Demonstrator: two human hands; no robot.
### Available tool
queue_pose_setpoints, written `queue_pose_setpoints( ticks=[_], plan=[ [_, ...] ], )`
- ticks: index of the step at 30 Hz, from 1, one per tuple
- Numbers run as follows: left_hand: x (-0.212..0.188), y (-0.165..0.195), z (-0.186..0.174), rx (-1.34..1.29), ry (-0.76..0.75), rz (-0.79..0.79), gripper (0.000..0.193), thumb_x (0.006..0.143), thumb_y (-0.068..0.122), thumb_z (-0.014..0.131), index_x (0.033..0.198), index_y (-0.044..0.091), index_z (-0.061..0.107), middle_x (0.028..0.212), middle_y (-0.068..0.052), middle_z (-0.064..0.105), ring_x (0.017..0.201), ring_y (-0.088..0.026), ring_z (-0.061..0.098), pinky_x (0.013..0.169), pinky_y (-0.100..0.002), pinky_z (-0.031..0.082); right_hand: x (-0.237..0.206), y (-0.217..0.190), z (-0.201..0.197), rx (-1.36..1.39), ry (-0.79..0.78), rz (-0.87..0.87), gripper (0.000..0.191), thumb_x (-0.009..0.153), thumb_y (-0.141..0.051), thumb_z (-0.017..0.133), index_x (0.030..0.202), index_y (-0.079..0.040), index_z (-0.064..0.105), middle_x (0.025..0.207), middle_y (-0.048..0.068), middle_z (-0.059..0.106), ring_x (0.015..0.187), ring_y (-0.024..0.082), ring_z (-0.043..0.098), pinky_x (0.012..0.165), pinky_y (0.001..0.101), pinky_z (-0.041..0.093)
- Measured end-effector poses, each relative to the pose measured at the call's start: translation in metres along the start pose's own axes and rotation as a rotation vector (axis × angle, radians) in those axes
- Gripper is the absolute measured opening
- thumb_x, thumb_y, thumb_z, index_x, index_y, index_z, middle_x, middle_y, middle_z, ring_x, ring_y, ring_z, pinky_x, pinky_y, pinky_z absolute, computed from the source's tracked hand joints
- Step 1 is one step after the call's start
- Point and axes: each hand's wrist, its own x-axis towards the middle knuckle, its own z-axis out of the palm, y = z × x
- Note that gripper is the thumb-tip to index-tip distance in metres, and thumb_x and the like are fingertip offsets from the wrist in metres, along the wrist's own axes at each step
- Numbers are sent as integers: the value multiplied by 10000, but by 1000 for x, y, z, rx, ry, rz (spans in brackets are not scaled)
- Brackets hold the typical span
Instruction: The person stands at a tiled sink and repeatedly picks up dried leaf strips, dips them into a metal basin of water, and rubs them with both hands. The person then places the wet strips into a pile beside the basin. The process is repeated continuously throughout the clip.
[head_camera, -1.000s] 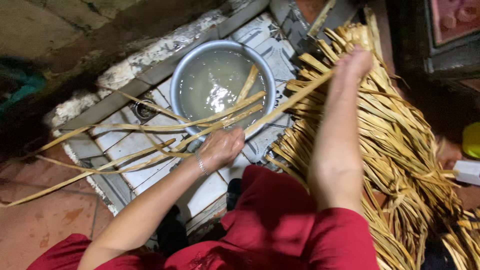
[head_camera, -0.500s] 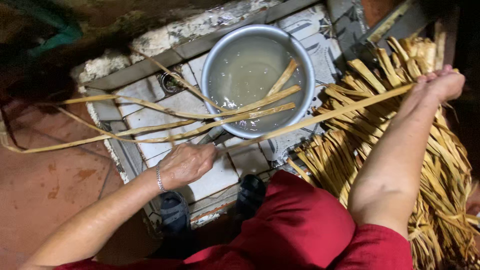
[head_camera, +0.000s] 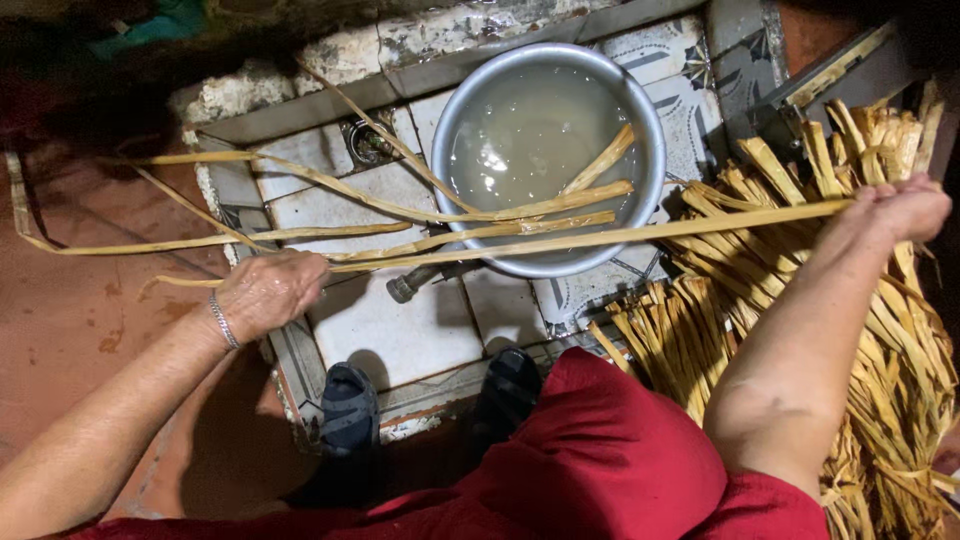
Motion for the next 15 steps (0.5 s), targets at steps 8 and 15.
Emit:
queue_pose_setpoints(
  ticks=[8, 15],
  plan=[
    [2, -42, 1, 325, -338, -316, 256, 995, 270, 498, 1240, 217, 549, 1124, -122, 679, 1041, -304, 681, 961, -575, 499, -68, 47, 5, -66, -197, 163, 79, 905, 15, 490, 866, -35, 537, 698, 82, 516, 523, 166, 412, 462, 329, 417],
    [151, 52, 28, 11, -30, -145, 218, 1055, 228, 527, 1184, 112, 659, 1156, -149, 659, 1135, -314, 632, 1029, -486, 486, -223, 79, 32, -319, -110, 466, 217, 1017, -266, 427, 914, -119, 547, 659, 15, 507, 545, 131, 551, 545, 355, 644]
  ],
)
